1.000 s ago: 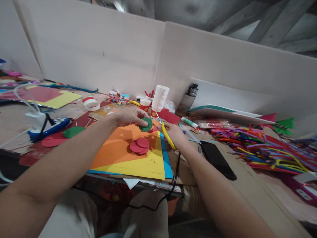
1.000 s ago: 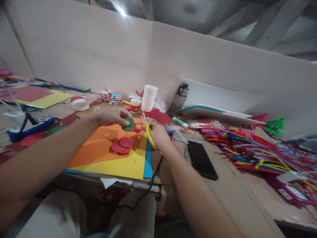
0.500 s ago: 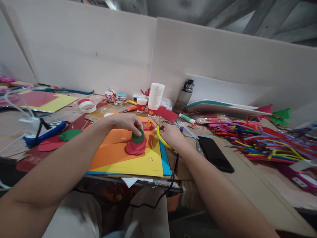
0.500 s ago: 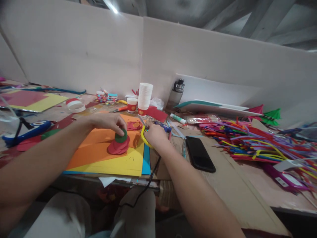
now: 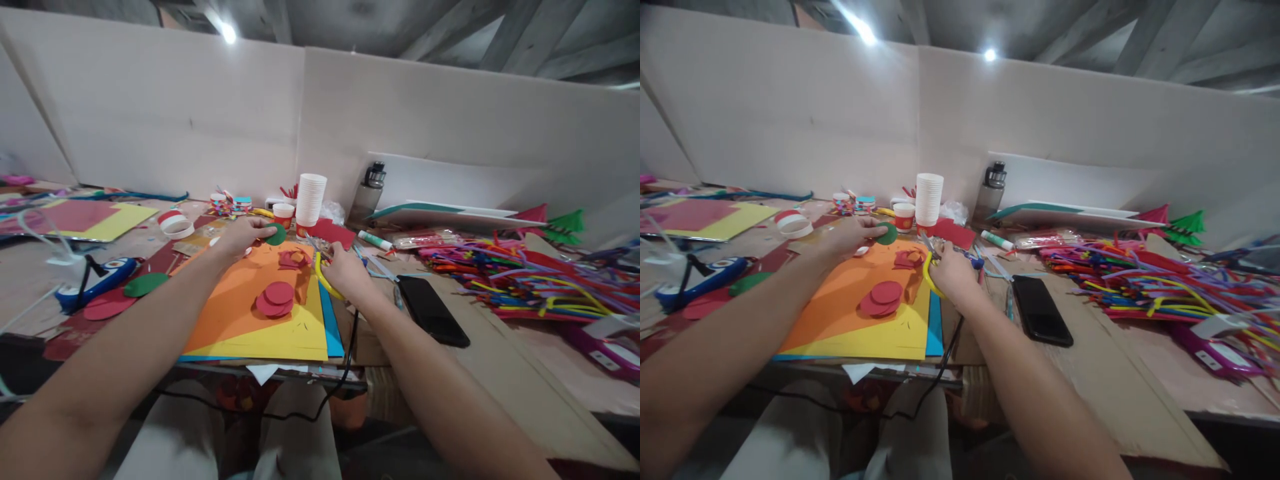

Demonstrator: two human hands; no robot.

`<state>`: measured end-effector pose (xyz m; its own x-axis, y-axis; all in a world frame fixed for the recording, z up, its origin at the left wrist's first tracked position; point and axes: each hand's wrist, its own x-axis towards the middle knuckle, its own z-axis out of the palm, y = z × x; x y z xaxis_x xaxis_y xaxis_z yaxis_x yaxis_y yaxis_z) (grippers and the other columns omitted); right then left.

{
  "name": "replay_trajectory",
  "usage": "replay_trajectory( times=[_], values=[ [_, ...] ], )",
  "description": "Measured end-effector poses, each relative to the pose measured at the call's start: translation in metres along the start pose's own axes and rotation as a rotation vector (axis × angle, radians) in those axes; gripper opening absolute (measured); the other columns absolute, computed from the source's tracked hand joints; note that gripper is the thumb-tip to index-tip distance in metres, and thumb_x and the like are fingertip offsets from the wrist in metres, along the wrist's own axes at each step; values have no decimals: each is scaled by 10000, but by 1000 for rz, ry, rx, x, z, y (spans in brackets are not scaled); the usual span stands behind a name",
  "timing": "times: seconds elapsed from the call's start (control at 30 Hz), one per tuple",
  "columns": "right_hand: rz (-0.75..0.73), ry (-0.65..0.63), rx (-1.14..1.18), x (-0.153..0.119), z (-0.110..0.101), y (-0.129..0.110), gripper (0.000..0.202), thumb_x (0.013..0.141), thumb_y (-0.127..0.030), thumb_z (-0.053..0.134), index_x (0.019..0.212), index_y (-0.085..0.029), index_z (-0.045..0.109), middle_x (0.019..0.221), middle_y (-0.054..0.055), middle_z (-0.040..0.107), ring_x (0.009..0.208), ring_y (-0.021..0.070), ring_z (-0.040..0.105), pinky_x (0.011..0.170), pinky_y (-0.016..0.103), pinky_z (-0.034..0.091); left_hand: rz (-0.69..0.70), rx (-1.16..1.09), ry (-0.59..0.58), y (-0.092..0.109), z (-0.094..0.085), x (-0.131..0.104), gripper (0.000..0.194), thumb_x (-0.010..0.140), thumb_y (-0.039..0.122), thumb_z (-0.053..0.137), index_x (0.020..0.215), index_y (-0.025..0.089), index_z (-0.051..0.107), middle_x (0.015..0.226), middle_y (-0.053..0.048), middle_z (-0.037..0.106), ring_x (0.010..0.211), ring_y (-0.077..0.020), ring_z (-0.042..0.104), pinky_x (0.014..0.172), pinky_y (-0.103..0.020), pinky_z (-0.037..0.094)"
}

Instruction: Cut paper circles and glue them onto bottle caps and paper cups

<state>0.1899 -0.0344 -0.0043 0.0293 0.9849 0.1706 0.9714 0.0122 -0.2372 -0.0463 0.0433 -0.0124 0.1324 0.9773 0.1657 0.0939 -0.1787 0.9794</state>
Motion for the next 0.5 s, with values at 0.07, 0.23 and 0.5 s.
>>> replay_trajectory(
  times=[0.07, 0.23, 0.5],
  values=[
    [8, -11, -5, 0, 1, 0, 445, 844, -335, 564, 1233, -135, 483, 1043, 183, 718, 966, 314, 696, 774, 353, 499, 10, -52, 48, -4, 5, 1, 330, 579, 428, 833, 695, 150, 698, 677, -36, 632, 545, -85, 482, 527, -227, 321],
    [15, -105, -88, 0, 4, 1, 448, 866, -268, 542, 1268, -82, 478, 1060, 201, 711, 968, 303, 699, 781, 345, 504, 11, -148, 149, -11, 20, -4, 410, 495, 461, 862, 663, 139, 671, 613, -13, 597, 510, -70, 435, 500, -220, 286],
    [-121, -101, -347, -10, -8, -20, 317, 918, -307, 531, 1113, -98, 666, 1144, 243, 655, 1101, 337, 621, 873, 392, 485, 66, -270, 207, -19, 33, -4, 374, 536, 432, 835, 669, 126, 666, 565, -2, 573, 481, -62, 406, 479, -212, 281]
  ],
)
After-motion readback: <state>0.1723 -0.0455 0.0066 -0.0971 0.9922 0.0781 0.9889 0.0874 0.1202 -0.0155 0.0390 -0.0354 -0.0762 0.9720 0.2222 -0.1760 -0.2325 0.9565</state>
